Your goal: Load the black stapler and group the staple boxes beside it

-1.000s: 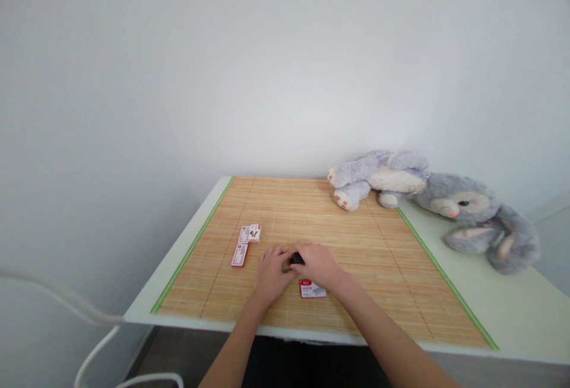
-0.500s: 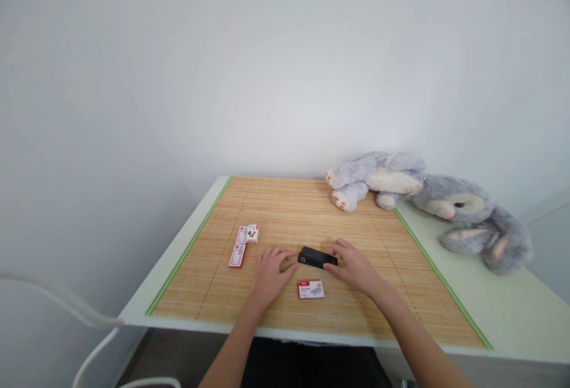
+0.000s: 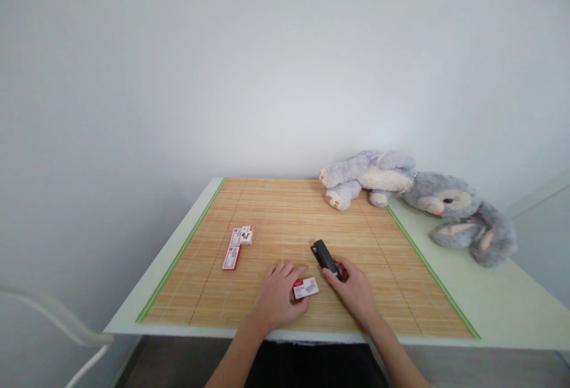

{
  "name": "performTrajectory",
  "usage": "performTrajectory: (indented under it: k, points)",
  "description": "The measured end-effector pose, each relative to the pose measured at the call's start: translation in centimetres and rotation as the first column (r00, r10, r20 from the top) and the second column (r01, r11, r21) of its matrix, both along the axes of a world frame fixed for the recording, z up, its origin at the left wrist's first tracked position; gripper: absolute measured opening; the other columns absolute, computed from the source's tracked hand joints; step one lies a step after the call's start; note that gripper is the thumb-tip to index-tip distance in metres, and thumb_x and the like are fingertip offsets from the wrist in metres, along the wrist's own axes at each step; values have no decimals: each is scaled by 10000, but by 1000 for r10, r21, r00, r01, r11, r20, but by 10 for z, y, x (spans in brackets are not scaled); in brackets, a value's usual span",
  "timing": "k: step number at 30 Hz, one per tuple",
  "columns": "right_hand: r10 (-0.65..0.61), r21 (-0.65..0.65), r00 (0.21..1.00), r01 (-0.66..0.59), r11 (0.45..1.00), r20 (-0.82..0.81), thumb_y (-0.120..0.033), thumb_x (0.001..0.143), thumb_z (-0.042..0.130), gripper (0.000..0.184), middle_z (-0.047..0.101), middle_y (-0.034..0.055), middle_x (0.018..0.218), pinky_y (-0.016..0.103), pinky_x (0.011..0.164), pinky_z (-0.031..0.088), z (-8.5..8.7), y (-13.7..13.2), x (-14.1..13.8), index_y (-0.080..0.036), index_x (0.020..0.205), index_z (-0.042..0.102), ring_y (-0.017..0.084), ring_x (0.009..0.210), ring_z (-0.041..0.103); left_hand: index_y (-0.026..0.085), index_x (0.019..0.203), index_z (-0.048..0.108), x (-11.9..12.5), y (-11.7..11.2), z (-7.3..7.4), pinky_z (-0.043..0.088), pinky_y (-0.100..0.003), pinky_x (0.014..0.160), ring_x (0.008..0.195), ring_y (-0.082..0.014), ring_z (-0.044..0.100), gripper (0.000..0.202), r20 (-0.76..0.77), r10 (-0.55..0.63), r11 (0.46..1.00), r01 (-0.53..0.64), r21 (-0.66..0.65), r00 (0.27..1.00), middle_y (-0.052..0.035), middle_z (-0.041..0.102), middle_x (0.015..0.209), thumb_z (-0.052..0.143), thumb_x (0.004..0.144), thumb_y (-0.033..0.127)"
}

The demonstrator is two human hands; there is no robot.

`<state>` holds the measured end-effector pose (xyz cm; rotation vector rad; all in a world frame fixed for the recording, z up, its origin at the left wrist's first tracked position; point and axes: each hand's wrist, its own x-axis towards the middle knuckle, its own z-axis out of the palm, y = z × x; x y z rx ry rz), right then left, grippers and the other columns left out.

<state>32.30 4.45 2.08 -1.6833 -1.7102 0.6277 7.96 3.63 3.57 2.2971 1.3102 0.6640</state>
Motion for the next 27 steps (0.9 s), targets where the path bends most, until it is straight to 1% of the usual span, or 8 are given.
performTrajectory:
  k: [3, 5, 8, 10, 12, 14, 19, 27]
  points:
    - [-15, -11, 1000, 15, 1000, 9, -569, 912, 574, 457, 639, 10, 747, 315, 629, 420, -2, -1, -2, -233, 1201, 683, 207, 669, 583, 371, 1405, 541, 6, 2, -4, 392, -428, 998, 1114, -281, 556, 594, -21, 21, 1000, -21, 5, 1000, -41, 660, 1194, 672, 827, 336]
    - [-23, -26, 999, 24, 999, 26, -580, 906, 570, 477, 627, 6, 716, 309, 604, 406, -3, -2, -3, -233, 1213, 684, 205, 646, 576, 357, 1389, 555, 8, 5, -9, 397, -429, 984, 1110, -283, 567, 541, -31, 104, 995, -103, 14, 994, -49, 671, 1174, 641, 856, 338]
    - [-31, -39, 999, 33, 999, 41, -597, 901, 573, 502, 596, -5, 667, 302, 584, 390, -5, -4, -4, -234, 1228, 684, 204, 622, 567, 313, 1315, 602, 6, 9, -14, 388, -445, 997, 1129, -298, 580, 446, -26, 282, 959, -282, 10, 959, -72, 678, 1193, 628, 884, 425]
    - [-19, -51, 999, 21, 998, 32, -603, 899, 581, 522, 590, -11, 659, 297, 586, 393, -5, -6, -4, -229, 1251, 676, 200, 619, 567, 282, 1317, 595, 1, 10, -15, 374, -455, 1030, 1172, -313, 575, 553, -14, 324, 946, -324, -23, 946, -85, 662, 1266, 695, 829, 523]
    - [10, -66, 1000, -9, 998, 14, -597, 899, 592, 528, 602, -14, 673, 288, 592, 397, -4, -8, -4, -228, 1269, 667, 191, 626, 572, 260, 1367, 562, -8, 10, -12, 370, -448, 1051, 1203, -319, 568, 743, -2, 283, 956, -282, -75, 959, -92, 643, 1321, 782, 730, 574]
    - [47, -80, 999, -46, 996, 5, -573, 894, 613, 505, 623, -16, 696, 280, 600, 400, -2, -11, -3, -234, 1264, 669, 182, 637, 576, 260, 1397, 545, -17, 11, -7, 391, -421, 1027, 1167, -301, 587, 809, 8, 211, 969, -208, -136, 978, -83, 656, 1296, 820, 690, 542]
    - [159, -88, 987, -158, 984, 14, -445, 837, 690, 513, 666, -17, 769, 276, 646, 425, -2, -20, -4, -252, 1311, 647, 178, 687, 600, 293, 1330, 605, -25, 15, 3, 422, -359, 894, 969, -242, 619, 642, 16, 138, 972, -132, -195, 990, -33, 699, 1080, 790, 734, 444]
    - [175, -13, 980, -174, 985, 94, -361, 851, 675, 515, 635, -24, 782, 281, 692, 440, -5, -27, -12, -291, 1358, 622, 175, 726, 594, 303, 1296, 627, -7, 19, 4, 394, -353, 887, 960, -245, 601, 633, -6, 104, 981, -103, -165, 995, -21, 684, 1032, 816, 706, 432]
